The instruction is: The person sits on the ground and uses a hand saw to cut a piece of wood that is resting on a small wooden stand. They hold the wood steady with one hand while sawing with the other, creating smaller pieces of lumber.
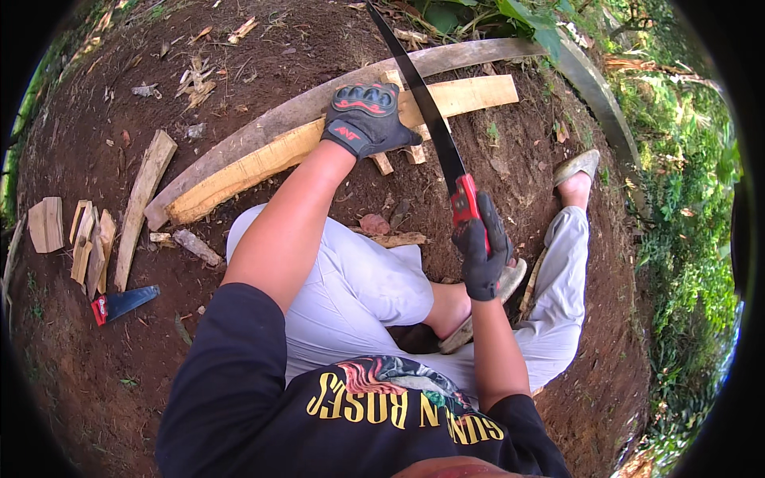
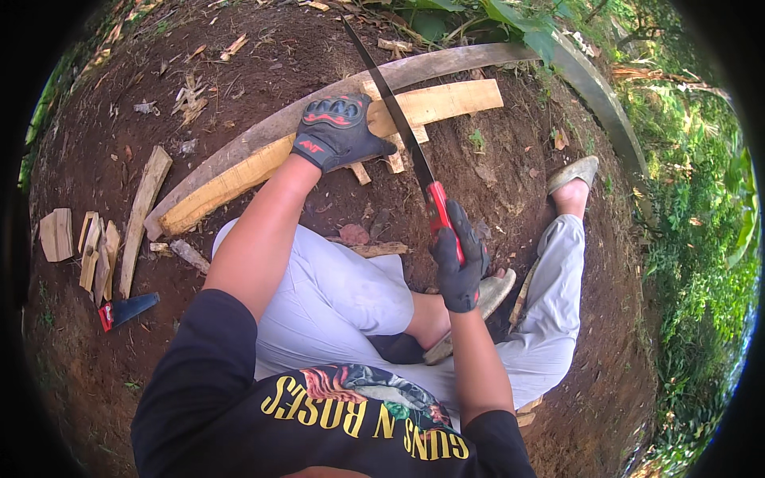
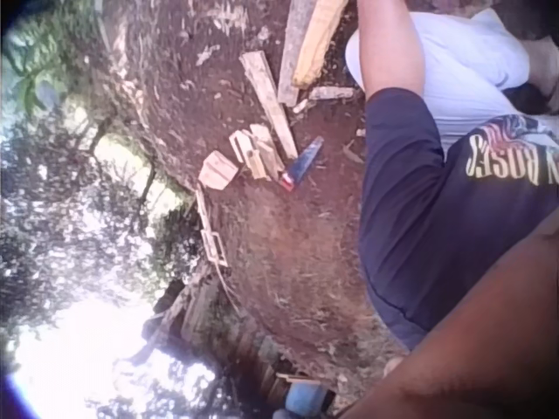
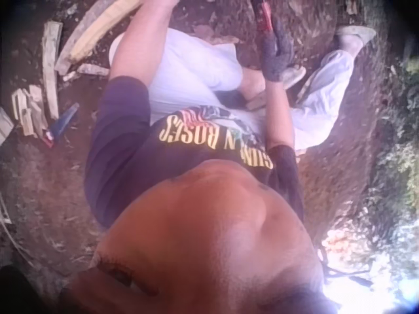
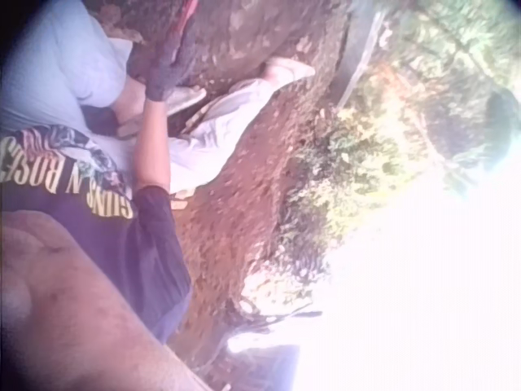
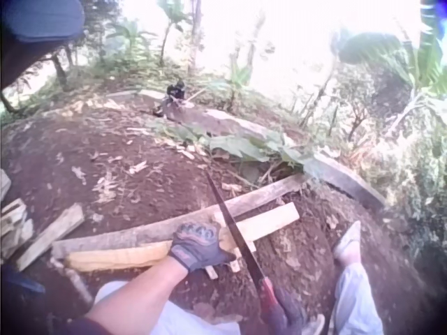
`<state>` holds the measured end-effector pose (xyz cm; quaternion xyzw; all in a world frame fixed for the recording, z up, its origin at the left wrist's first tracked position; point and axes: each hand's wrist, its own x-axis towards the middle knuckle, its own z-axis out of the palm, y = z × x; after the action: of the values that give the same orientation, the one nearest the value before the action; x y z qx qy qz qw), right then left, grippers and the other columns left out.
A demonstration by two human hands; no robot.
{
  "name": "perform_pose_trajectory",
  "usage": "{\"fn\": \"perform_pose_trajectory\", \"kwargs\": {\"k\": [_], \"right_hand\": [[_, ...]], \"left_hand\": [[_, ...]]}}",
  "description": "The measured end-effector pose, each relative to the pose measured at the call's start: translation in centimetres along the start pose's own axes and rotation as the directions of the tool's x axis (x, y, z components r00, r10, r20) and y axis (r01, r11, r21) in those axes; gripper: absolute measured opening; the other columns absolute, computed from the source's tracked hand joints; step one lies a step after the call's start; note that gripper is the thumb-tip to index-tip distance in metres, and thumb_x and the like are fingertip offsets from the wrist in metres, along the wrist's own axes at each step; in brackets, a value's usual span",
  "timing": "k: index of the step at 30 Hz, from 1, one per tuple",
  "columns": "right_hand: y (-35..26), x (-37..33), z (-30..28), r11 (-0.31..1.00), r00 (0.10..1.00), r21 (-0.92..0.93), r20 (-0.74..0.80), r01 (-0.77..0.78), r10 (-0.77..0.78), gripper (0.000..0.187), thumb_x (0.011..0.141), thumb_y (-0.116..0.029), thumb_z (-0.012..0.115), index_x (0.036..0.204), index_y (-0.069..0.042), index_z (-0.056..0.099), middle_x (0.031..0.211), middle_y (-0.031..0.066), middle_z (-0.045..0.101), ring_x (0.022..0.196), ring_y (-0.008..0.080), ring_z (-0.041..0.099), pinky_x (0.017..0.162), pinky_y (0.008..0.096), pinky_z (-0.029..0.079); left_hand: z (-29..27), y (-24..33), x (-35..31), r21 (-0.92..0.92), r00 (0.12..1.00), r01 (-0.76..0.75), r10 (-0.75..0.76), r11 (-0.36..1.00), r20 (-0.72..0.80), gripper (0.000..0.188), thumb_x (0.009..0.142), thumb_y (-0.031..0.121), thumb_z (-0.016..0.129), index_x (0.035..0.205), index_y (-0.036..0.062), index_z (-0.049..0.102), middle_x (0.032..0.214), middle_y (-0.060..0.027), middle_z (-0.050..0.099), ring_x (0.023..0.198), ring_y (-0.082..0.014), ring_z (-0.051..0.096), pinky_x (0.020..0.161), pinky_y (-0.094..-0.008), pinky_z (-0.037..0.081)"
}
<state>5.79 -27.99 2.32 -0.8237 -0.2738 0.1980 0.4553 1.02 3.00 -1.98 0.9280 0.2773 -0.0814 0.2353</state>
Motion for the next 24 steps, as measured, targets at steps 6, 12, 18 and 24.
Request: {"fn": "perform_pose_trajectory", "kwargs": {"k": [6, 12, 18, 24], "right_hand": [[-2.9, 11.1, 7.0, 0.988, 0.989, 0.038, -0.01, 0.147, -0.147, 0.039, 0.105, -0.017, 0.065, 0.142, -0.006, 0.068, 0.137, 0.019, 0.072, 0.13, 0.0297, 0.069, 0.109, 0.0408, 0.052], [1.1, 2.9, 1.8, 0.988, 0.99, -0.073, 0.015, 0.139, -0.138, 0.041, 0.105, -0.014, 0.063, 0.144, -0.003, 0.066, 0.139, 0.0202, 0.071, 0.131, 0.0323, 0.068, 0.11, 0.0422, 0.051], [1.2, -7.1, -5.3, 0.998, 0.999, -0.062, 0.046, -0.019, 0.022, 0.043, 0.105, -0.012, 0.061, 0.146, 0.001, 0.064, 0.133, 0.02, 0.073, 0.103, 0.0228, 0.073, 0.088, 0.0365, 0.058], [-0.7, -0.7, 0.0, 0.996, 0.997, -0.063, -0.021, 0.069, -0.07, 0.043, 0.106, -0.015, 0.061, 0.147, -0.001, 0.064, 0.126, 0.0164, 0.076, 0.091, 0.0169, 0.072, 0.078, 0.0316, 0.058]], "left_hand": [[-0.5, 0.2, 0.0, -0.017, 1.0, -0.009, 0.01, 1.0, 0.009, 0.084, 0.071, 0.076, 0.081, 0.116, 0.0054, 0.074, 0.11, -0.0204, 0.076, 0.105, -0.0358, 0.074, 0.095, -0.0485, 0.057], [0.4, 0.0, -0.2, -0.006, 0.998, -0.007, 0.007, 1.0, -0.061, 0.084, 0.071, 0.076, 0.08, 0.116, 0.0064, 0.074, 0.11, -0.0195, 0.076, 0.106, -0.0355, 0.074, 0.095, -0.047, 0.057], [0.1, -0.2, -0.1, -0.019, 0.999, -0.012, 0.011, 1.0, -0.044, 0.084, 0.071, 0.077, 0.08, 0.115, 0.0065, 0.074, 0.109, -0.0189, 0.076, 0.103, -0.0354, 0.074, 0.093, -0.0471, 0.057], [0.7, -0.4, 0.1, -0.024, 0.995, -0.064, 0.062, 0.998, -0.08, 0.08, 0.07, 0.074, 0.082, 0.112, 0.0057, 0.074, 0.106, -0.0194, 0.076, 0.101, -0.0358, 0.074, 0.091, -0.0481, 0.058]]}}
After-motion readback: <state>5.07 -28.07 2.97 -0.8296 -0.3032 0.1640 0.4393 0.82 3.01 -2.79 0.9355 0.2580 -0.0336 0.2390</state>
